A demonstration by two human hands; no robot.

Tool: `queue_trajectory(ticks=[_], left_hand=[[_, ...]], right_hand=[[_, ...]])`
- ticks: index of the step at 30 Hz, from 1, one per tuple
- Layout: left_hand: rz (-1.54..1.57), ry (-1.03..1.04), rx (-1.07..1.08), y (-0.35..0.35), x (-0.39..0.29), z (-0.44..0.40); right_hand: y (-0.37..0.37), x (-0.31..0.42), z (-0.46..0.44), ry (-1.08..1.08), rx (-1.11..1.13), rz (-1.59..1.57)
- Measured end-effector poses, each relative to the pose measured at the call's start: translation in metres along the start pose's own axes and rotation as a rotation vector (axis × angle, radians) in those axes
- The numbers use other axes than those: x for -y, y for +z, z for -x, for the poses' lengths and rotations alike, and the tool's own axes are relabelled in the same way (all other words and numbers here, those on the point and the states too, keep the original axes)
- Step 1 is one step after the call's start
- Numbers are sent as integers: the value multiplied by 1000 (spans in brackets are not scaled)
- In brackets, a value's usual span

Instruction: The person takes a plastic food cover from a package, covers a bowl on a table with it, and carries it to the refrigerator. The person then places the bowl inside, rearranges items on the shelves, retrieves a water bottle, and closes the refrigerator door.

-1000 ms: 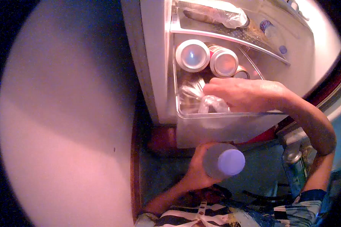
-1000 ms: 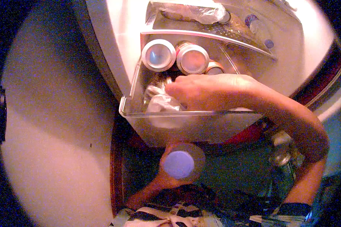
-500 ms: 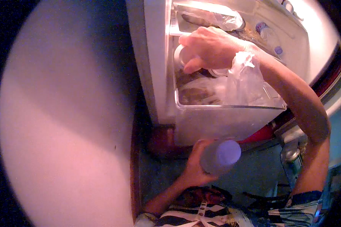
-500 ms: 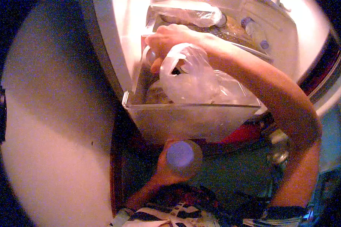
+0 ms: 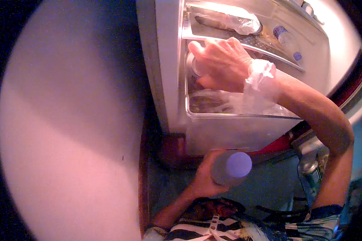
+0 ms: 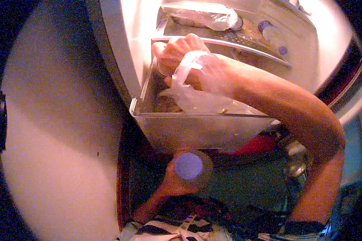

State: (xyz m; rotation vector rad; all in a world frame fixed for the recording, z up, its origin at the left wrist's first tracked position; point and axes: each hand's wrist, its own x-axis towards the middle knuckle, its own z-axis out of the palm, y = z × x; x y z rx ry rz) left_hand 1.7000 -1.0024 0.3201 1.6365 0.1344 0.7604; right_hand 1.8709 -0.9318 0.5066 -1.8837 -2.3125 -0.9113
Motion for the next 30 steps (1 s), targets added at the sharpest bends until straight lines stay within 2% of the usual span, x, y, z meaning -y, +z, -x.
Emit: queue_trajectory(ticks=[3, 4, 6, 9, 11, 12, 14, 16, 17, 18, 23, 24, 26, 27, 29, 30], left_hand=[[43, -10, -6, 0, 14, 7], [183, -164, 30, 2, 38, 15], [320, -316, 60, 2, 42, 16], [53, -59, -36, -6, 16, 7], [-96, 17, 11, -11, 17, 4], [-106, 18, 21, -12, 17, 6], [-48, 4, 30, -12, 18, 9], [-74, 7, 14, -10, 17, 7], [-100, 5, 0, -11, 16, 8], [-96, 8, 12, -12, 17, 9], [-164, -41, -24, -18, 22, 12], [-163, -34, -12, -20, 16, 10], [-1, -203, 52, -23, 1, 5], [2, -193, 61, -23, -3, 0], [56, -57, 28, -28, -3, 3], [78, 1, 14, -33, -1, 9]], right_hand=[[6, 2, 0, -72, -183, 68], [2, 0, -4, 31, -60, -18], [-13, -1, -10, 175, 107, -109], [-29, 6, -9, 144, 93, -83], [-38, -3, -11, 181, 86, -173], [-43, -10, -5, 134, 8, -259], [-64, -13, 0, 163, -9, -288], [-83, -11, 15, 291, -113, -443], [-102, -3, 16, 346, -130, -407], [-116, -5, 15, 393, 7, -568], [-193, -16, 39, 517, 169, -672], [-185, -20, 46, 497, 10, -433], [-179, -26, 53, 472, -132, -292], [-176, -28, 56, 465, -202, -218], [-172, -31, 53, 699, -258, -205], [-158, -51, 60, 542, -311, -164]])
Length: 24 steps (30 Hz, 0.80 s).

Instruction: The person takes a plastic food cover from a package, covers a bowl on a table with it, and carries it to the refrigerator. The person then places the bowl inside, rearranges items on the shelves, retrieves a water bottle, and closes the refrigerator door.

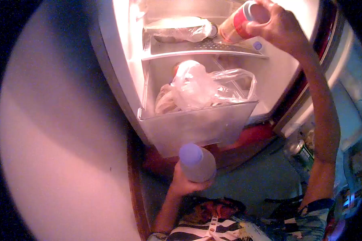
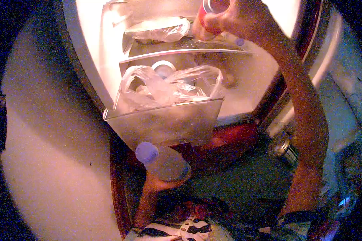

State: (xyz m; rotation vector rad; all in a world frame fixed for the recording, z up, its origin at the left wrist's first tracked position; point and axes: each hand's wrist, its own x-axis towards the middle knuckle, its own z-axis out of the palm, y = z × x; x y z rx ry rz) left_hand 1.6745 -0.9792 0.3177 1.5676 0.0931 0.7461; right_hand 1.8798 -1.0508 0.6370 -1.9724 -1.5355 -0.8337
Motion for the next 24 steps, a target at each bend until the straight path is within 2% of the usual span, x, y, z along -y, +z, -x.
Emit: queue_trajectory(ticks=[1, 3, 4, 7, 9, 11, 13, 15, 16, 18, 19, 21, 22, 24], left_hand=[[36, -27, 23, -4, 3, 6], [67, -55, 49, -5, 6, 12], [26, -73, 45, -6, 5, 14], [42, -115, 5, -3, 7, 15], [93, -137, -34, -4, 5, 15], [-3, -82, -11, -7, 3, 15], [-49, -88, -14, -5, 9, 22], [-92, -95, -17, -7, 36, 35], [187, -317, -79, -8, 63, 46], [471, -535, -139, -8, 56, 42], [219, -330, -85, -6, 20, 31], [-38, -125, -32, -5, -2, 26], [-49, -153, -51, -4, -3, 28], [-62, -181, -70, -4, -3, 30]], right_hand=[[0, 13, 3, 99, 94, 220], [38, -33, 7, -22, -136, 185], [52, -44, 8, 62, -172, 193], [79, -76, 17, 65, -168, 354], [92, -82, 17, 96, -140, 319], [108, -82, 17, 0, -154, 271], [115, -87, 19, -4, -181, 256], [120, -99, 19, -104, -216, 217], [123, -106, 19, -106, -216, 215], [128, -124, 18, -175, -242, 178], [131, -136, 16, -174, -237, 178], [134, -147, 13, -304, -266, 238], [132, -147, 10, -303, -265, 237], [123, -141, 6, 100, 46, 316]])
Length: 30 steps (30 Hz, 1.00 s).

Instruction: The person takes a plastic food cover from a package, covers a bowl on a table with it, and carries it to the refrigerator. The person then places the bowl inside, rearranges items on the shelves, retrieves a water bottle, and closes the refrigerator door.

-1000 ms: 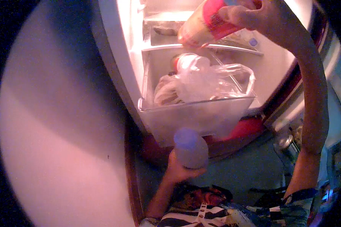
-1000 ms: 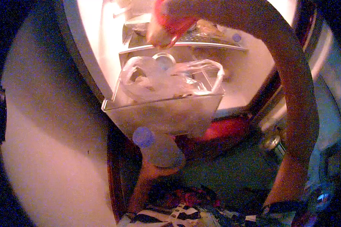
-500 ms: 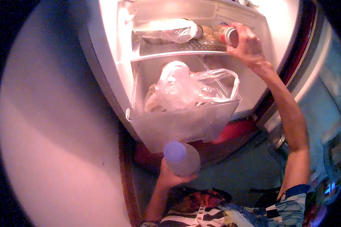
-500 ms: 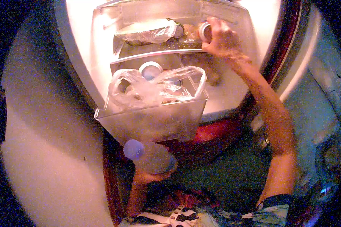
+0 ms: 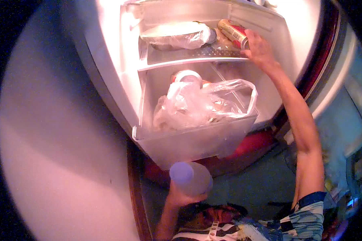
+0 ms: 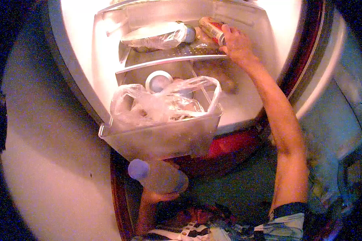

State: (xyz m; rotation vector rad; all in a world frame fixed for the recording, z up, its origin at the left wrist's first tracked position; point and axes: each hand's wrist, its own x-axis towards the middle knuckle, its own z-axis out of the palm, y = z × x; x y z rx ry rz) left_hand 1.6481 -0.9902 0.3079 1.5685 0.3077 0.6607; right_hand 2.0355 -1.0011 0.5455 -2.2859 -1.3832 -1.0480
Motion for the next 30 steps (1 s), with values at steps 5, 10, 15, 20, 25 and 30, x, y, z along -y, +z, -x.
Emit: queue_trajectory(ticks=[5, 10, 15, 20, 25, 30], left_hand=[[238, 138, 152, 6, -27, -8], [347, 198, 227, 6, -34, -20], [232, 78, 162, 6, -15, -17], [128, 163, 242, -2, -11, -26], [154, 159, 233, -1, -15, -23], [115, 144, 242, 0, -21, -21]], right_hand=[[-11, 23, -5, 92, 48, 198], [-22, 59, -1, -80, -307, 412], [-57, 154, -9, 27, 856, -412], [-39, 178, -1, -85, 893, -591], [-34, 177, -3, -222, 829, -483], [-37, 171, -4, -166, 890, -377]])
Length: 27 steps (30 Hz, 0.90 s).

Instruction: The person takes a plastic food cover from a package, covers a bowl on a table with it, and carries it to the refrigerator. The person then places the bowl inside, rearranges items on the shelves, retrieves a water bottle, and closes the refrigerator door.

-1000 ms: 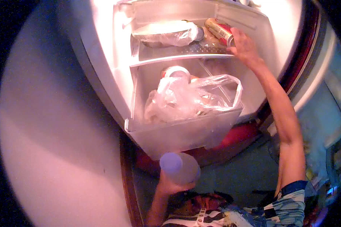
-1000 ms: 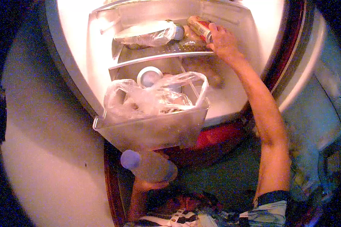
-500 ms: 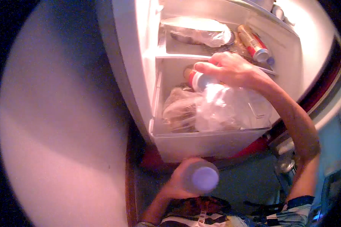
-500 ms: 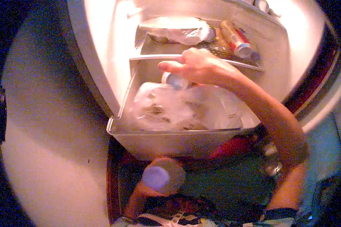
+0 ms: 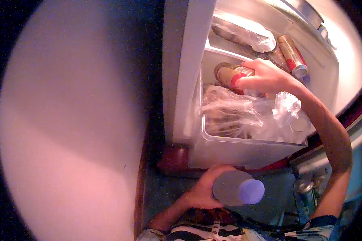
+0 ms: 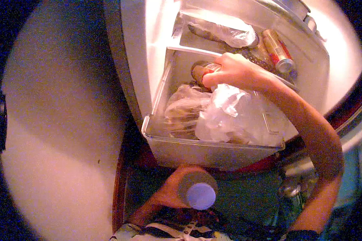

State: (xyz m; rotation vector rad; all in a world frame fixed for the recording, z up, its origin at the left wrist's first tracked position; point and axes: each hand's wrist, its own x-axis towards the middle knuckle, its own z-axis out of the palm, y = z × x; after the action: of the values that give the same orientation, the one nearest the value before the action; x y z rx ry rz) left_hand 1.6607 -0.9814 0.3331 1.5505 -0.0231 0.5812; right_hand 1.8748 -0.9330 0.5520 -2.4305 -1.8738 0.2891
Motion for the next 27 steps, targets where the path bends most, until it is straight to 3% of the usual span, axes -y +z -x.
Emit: queue_trajectory(ticks=[3, 6, 9, 10, 11, 13, 15, 17, 18, 21, 23, 27], left_hand=[[-78, 43, 6, -2, -3, -4], [-97, 35, -8, -1, 0, -3], [-88, 15, 38, 1, 1, -3], [-117, 38, 29, 0, -1, -5], [-148, 62, 21, -1, -2, -7], [-174, 58, 46, -3, -2, -8], [-193, 52, 78, -4, 0, -9], [-203, 89, 57, -3, 2, -8], [-198, 86, 74, -2, 3, -7], [-215, 53, 76, 0, 7, -1], [57, -131, 70, -2, 13, -2], [0, 14, 49, -2, 20, -6]], right_hand=[[-3, -7, 3, -16, -5, -13], [3, -13, 13, -336, -138, -105], [6, -17, 15, -296, -80, -276], [6, -17, 14, -307, -93, -113], [5, -20, 13, -302, -98, -115], [6, -21, 13, -514, -181, 7], [7, -21, 14, -497, -137, -30], [10, -21, 16, -683, -320, 219], [9, -20, 17, -735, -232, 112], [29, -25, 6, -877, -508, 287], [29, -29, 10, -793, -540, 262], [29, -39, 20, -447, -658, 507]])
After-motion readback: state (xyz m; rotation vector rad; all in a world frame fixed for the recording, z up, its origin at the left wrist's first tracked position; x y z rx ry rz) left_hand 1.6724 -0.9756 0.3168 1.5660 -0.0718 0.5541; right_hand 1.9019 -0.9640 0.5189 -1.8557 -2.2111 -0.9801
